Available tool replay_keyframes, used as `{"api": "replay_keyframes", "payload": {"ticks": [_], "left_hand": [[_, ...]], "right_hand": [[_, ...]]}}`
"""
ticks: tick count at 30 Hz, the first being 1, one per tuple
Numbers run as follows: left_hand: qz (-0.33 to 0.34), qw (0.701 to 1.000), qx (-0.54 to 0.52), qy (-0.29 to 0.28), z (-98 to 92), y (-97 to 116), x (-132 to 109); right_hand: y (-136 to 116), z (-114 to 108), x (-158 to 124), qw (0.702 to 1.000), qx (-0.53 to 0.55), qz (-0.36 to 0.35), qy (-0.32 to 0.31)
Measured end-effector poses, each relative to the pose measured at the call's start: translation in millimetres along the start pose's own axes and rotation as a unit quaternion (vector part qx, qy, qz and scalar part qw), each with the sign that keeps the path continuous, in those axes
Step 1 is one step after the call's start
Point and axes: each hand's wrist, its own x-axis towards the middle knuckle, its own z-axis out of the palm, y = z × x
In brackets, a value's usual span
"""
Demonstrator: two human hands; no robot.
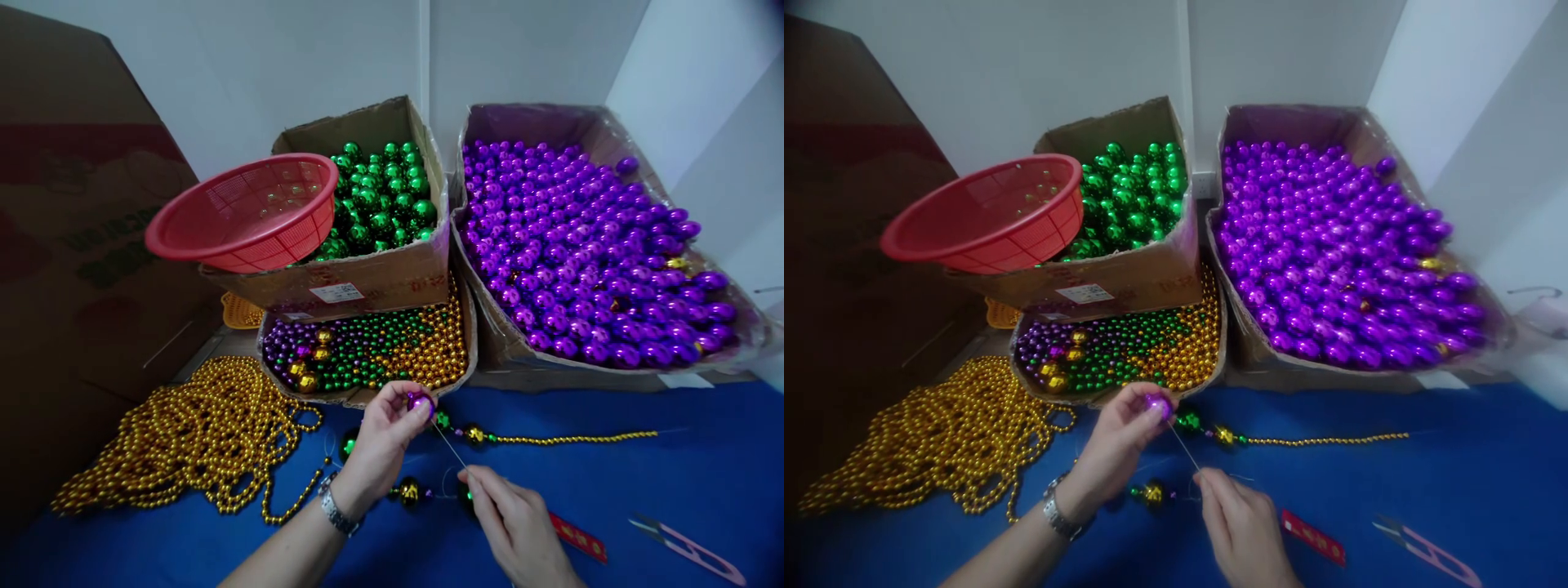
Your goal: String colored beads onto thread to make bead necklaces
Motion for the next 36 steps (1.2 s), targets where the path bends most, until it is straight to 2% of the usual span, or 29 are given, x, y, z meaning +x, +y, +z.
{"api": "replay_keyframes", "payload": {"ticks": [9,13,15,20,23,26,30,32,34,36], "left_hand": [[-0.008,0.999,-0.022,0.021,-2.1,-3,-4],[0.023,0.998,0.028,0.048,-3.1,-5,-5],[0.033,0.997,0.049,0.045,-3.5,-6,-6],[0.007,0.999,0.028,0.033,-3.6,-2,-6],[0.021,0.998,0.048,0.036,-3.6,0,-5],[0.004,0.999,0.036,0.031,-3.7,-1,-4],[-0.003,0.998,0.055,0.030,-1.0,-6,-9],[-0.007,0.996,0.091,0.010,1.0,-6,-12],[-0.010,0.992,0.121,-0.032,0.7,0,-12],[0.023,0.981,0.181,-0.066,-4.6,12,-4]], "right_hand": [[1,2,1,1.000,-0.012,-0.019,-0.003],[3,4,1,0.999,-0.042,-0.030,0.002],[2,3,2,0.999,-0.038,-0.031,0.001],[-2,0,5,0.999,-0.019,-0.043,0.007],[0,0,5,0.998,-0.043,-0.050,0.021],[5,3,3,0.993,-0.091,-0.071,0.036],[6,5,2,0.991,-0.110,-0.067,0.023],[5,5,3,0.994,-0.091,-0.055,0.014],[4,3,4,0.996,-0.074,-0.045,0.017],[3,0,4,0.996,-0.067,-0.040,0.030]]}}
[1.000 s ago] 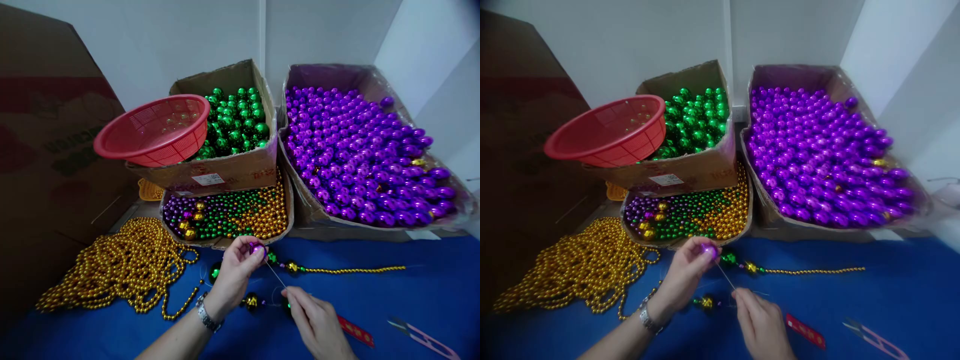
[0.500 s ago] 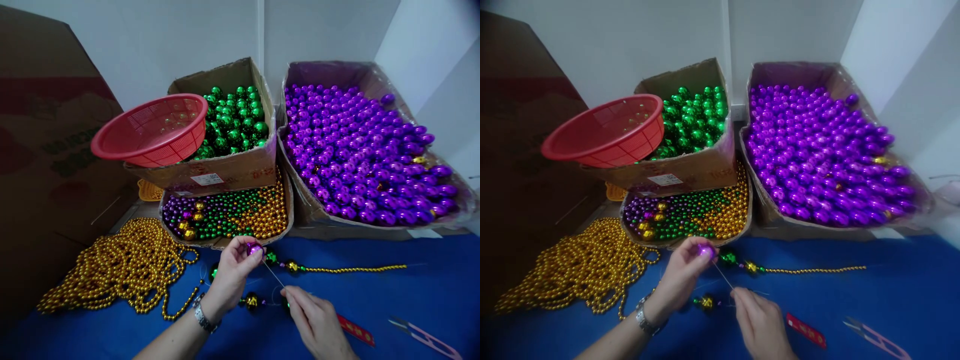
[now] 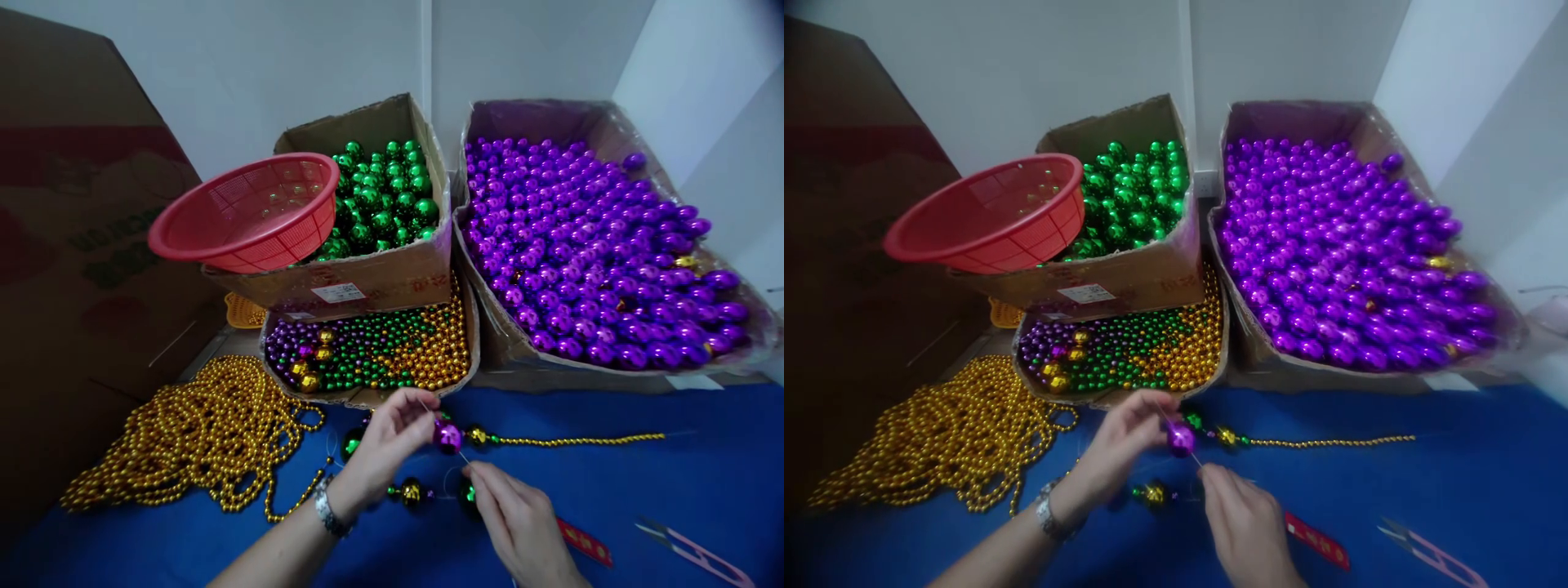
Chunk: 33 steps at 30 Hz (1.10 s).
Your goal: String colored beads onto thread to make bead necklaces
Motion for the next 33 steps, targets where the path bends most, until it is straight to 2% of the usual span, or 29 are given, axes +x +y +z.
{"api": "replay_keyframes", "payload": {"ticks": [2,3,4,5,7,8,10,13,17,20,23,29,33], "left_hand": [[0.063,0.986,0.156,0.013,-18.2,9,18],[0.095,0.957,0.273,0.034,-29.0,12,30],[0.111,0.906,0.407,0.044,-40.0,13,42],[0.104,0.841,0.529,0.034,-50.5,13,56],[0.081,0.791,0.606,0.018,-67.3,8,80],[0.068,0.775,0.628,0.008,-73.0,3,89],[0.050,0.758,0.650,-0.009,-79.1,-6,103],[0.042,0.733,0.678,-0.032,-79.5,-16,110],[0.045,0.719,0.692,-0.044,-77.5,-18,106],[0.044,0.723,0.688,-0.040,-77.7,-19,102],[0.048,0.742,0.668,-0.040,-78.7,-19,101],[0.075,0.802,0.589,-0.062,-88.0,-5,105],[0.085,0.807,0.580,-0.074,-93.0,-2,103]], "right_hand": [[1,-4,-1,1.000,0.002,0.016,0.009],[2,-6,-1,1.000,0.004,0.026,0.010],[2,-7,-2,0.999,0.007,0.033,0.011],[3,-8,-3,0.999,0.010,0.038,0.012],[3,-8,-4,0.999,0.017,0.047,0.012],[3,-8,-4,0.998,0.020,0.050,0.012],[2,-8,-5,0.998,0.027,0.059,0.013],[1,-8,-4,0.997,0.031,0.068,0.010],[1,-8,-4,0.997,0.023,0.080,-0.002],[0,-7,-4,0.997,0.018,0.069,-0.001],[0,-6,-4,0.998,0.018,0.061,0.002],[3,-3,-6,0.998,0.023,0.062,0.003],[5,-1,-7,0.997,0.032,0.075,-0.013]]}}
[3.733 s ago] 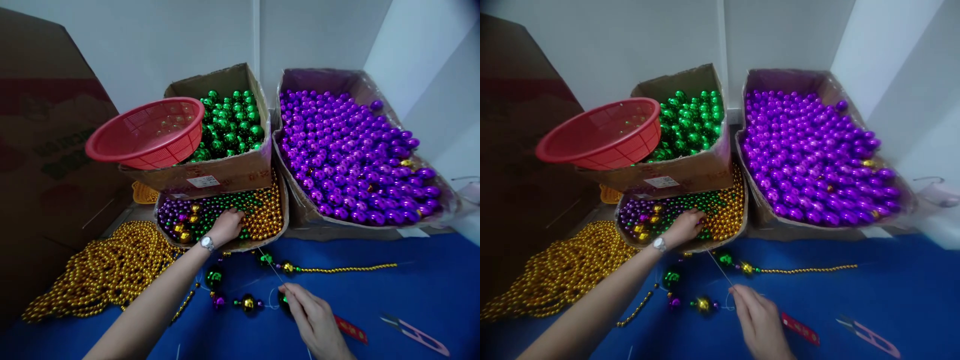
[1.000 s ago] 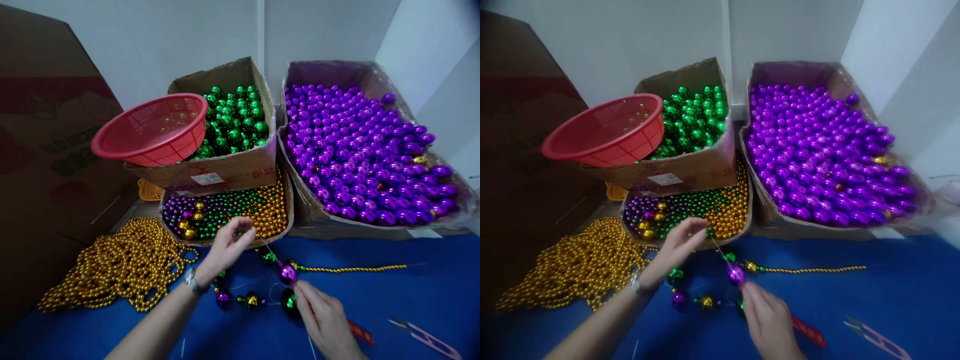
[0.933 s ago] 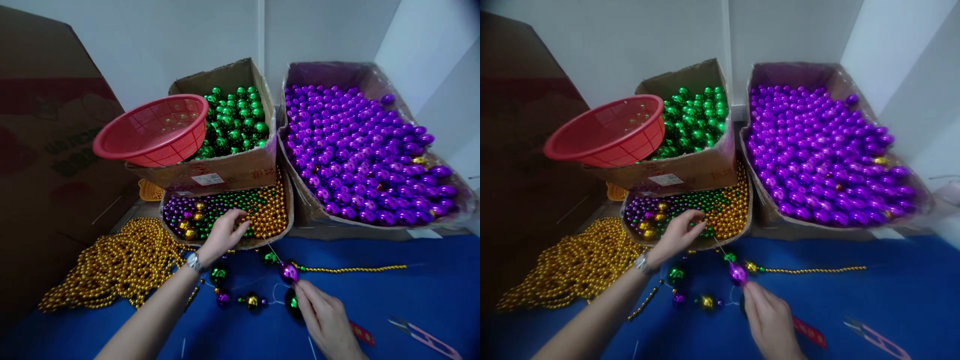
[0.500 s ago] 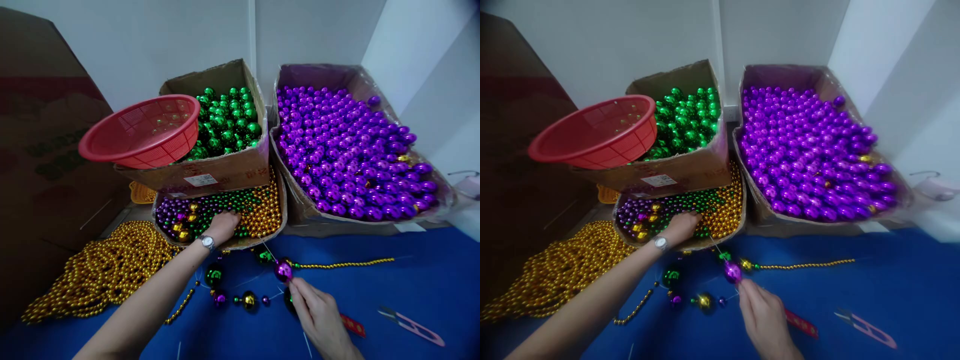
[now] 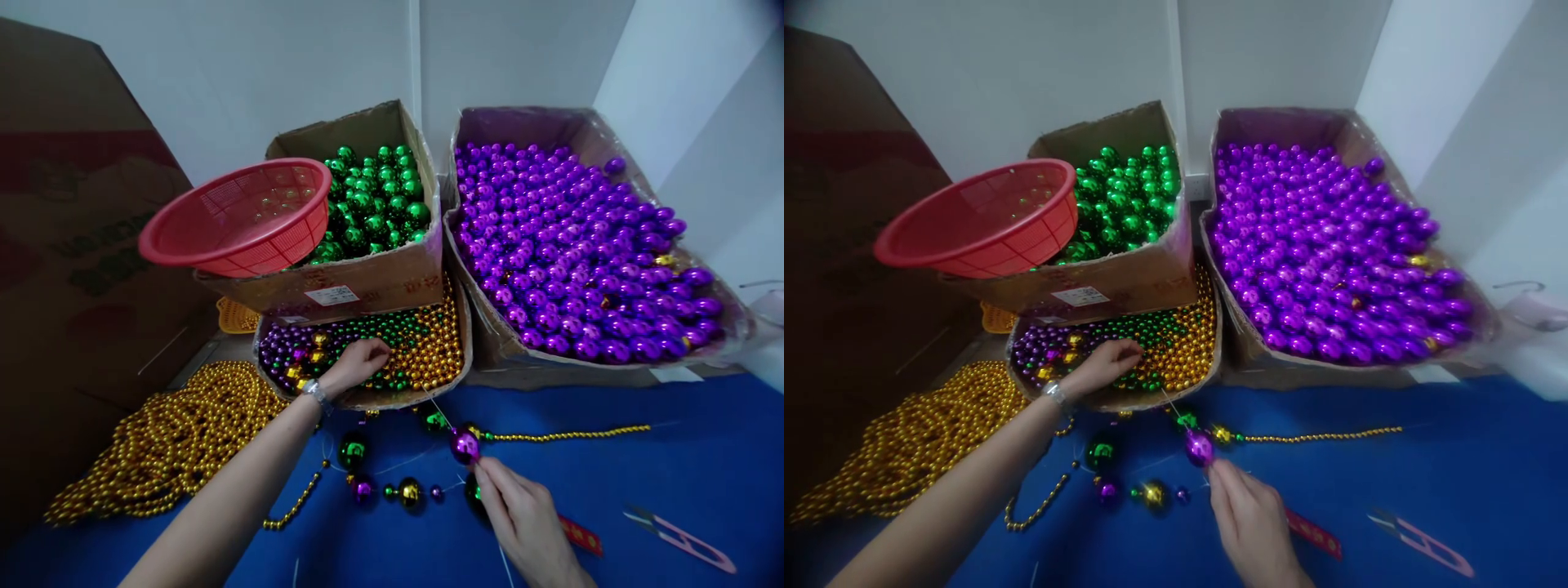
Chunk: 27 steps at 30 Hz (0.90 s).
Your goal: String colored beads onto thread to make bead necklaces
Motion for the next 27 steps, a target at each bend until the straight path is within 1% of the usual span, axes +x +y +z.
{"api": "replay_keyframes", "payload": {"ticks": [2,5,8,10,13,16,17,18,19,20,21,22,23,24,25,26,27], "left_hand": [[0.018,0.999,0.008,-0.027,3.8,3,-2],[0.042,0.996,0.014,-0.072,13.4,13,0],[0.057,0.993,0.016,-0.098,20.3,20,7],[0.063,0.993,0.013,-0.104,21.7,20,11],[0.064,0.994,-0.002,-0.092,19.0,20,13],[0.059,0.997,-0.018,-0.056,12.2,26,6],[0.049,0.997,-0.055,-0.033,9.7,30,2],[0.030,0.992,-0.126,-0.005,7.5,35,-4],[0.004,0.974,-0.227,0.024,5.9,40,-9],[-0.026,0.936,-0.349,0.049,5.1,45,-16],[-0.056,0.880,-0.467,0.065,5.2,51,-22],[-0.081,0.820,-0.562,0.070,6.1,56,-28],[-0.099,0.771,-0.626,0.068,7.6,60,-33],[-0.112,0.735,-0.666,0.063,9.5,63,-38],[-0.122,0.710,-0.691,0.060,11.6,66,-42],[-0.127,0.695,-0.705,0.058,13.6,67,-45],[-0.128,0.687,-0.713,0.058,15.4,69,-48]], "right_hand": [[-2,-4,2,1.000,0.004,0.010,0.000],[-8,-18,8,0.999,0.029,0.040,-0.011],[-11,-34,13,0.992,0.078,0.097,-0.026],[-8,-42,14,0.983,0.120,0.136,-0.026],[-1,-49,11,0.966,0.182,0.183,-0.008],[-1,-56,9,0.962,0.193,0.194,0.004],[-3,-58,8,0.966,0.181,0.187,-0.002],[-5,-59,8,0.972,0.162,0.172,-0.013],[-9,-58,8,0.978,0.140,0.150,-0.028],[-12,-56,8,0.985,0.116,0.124,-0.042],[-14,-53,7,0.989,0.094,0.097,-0.055],[-16,-49,7,0.992,0.075,0.073,-0.065],[-18,-44,6,0.994,0.059,0.055,-0.072],[-18,-38,6,0.995,0.047,0.044,-0.076],[-18,-34,5,0.996,0.037,0.037,-0.078],[-18,-29,5,0.996,0.028,0.032,-0.080],[-17,-26,4,0.996,0.021,0.028,-0.081]]}}
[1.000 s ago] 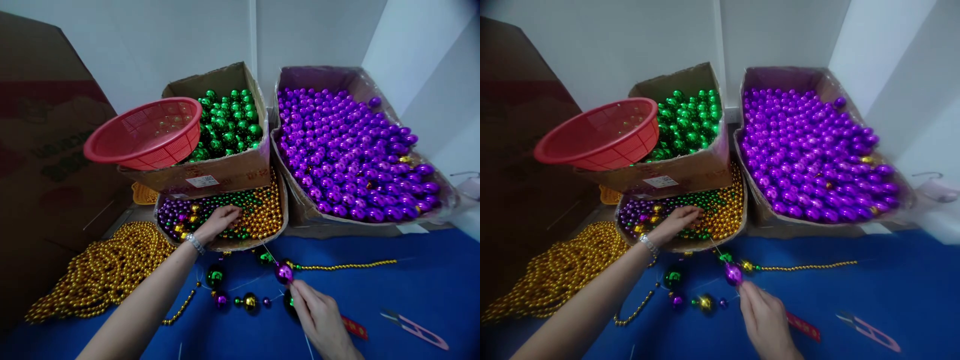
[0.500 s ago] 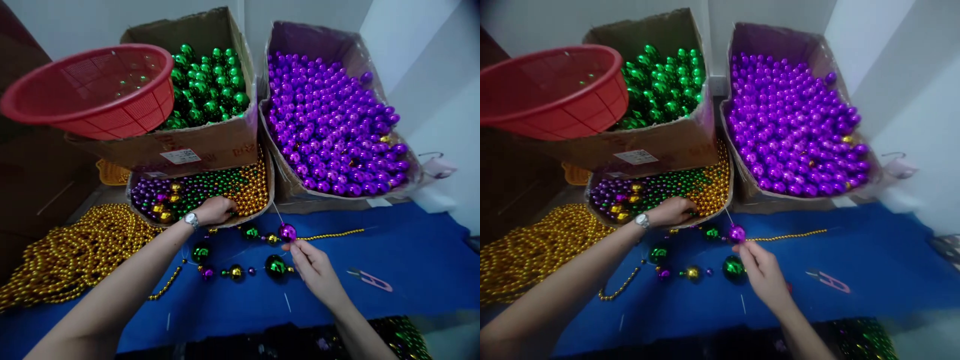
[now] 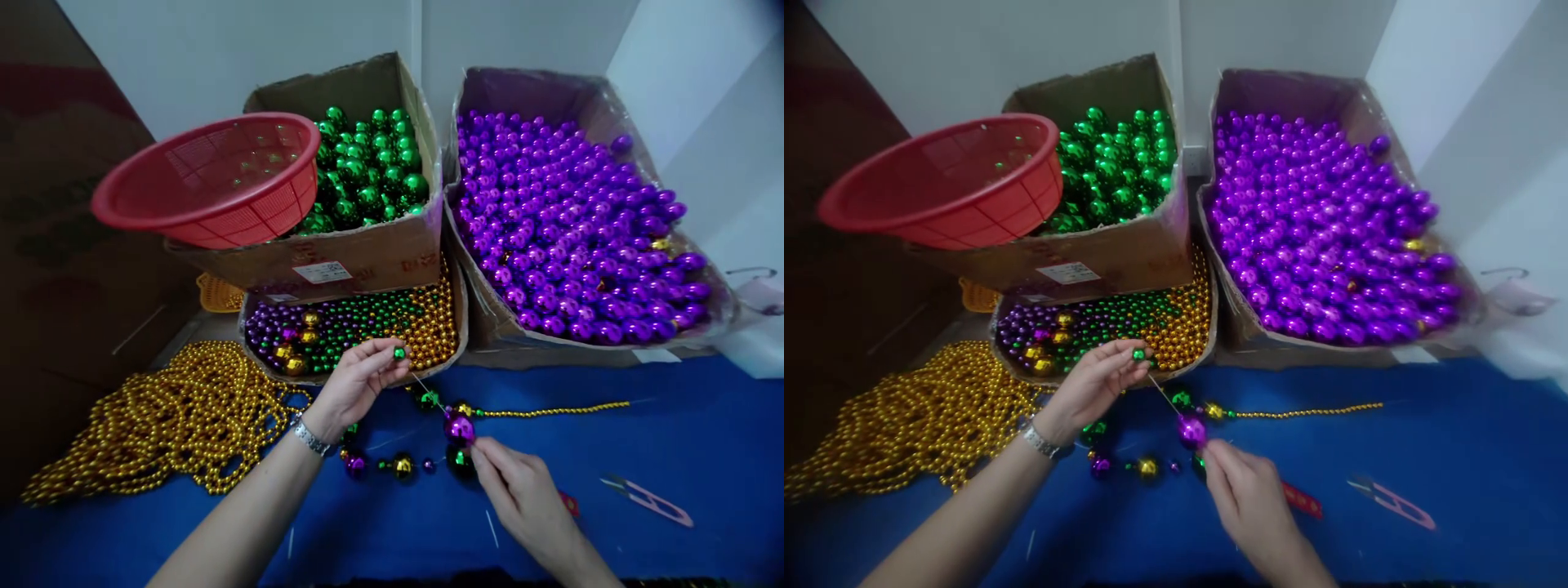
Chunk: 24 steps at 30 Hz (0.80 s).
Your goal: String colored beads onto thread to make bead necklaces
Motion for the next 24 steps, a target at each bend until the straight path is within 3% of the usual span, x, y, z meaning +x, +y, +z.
{"api": "replay_keyframes", "payload": {"ticks": [15,24], "left_hand": [[-0.026,0.998,-0.054,0.017,11.6,-14,-16],[0.044,0.999,0.009,0.025,14.2,-13,-20]], "right_hand": [[-7,3,1,0.998,-0.050,-0.020,0.017],[0,12,-1,0.992,-0.094,-0.060,0.054]]}}
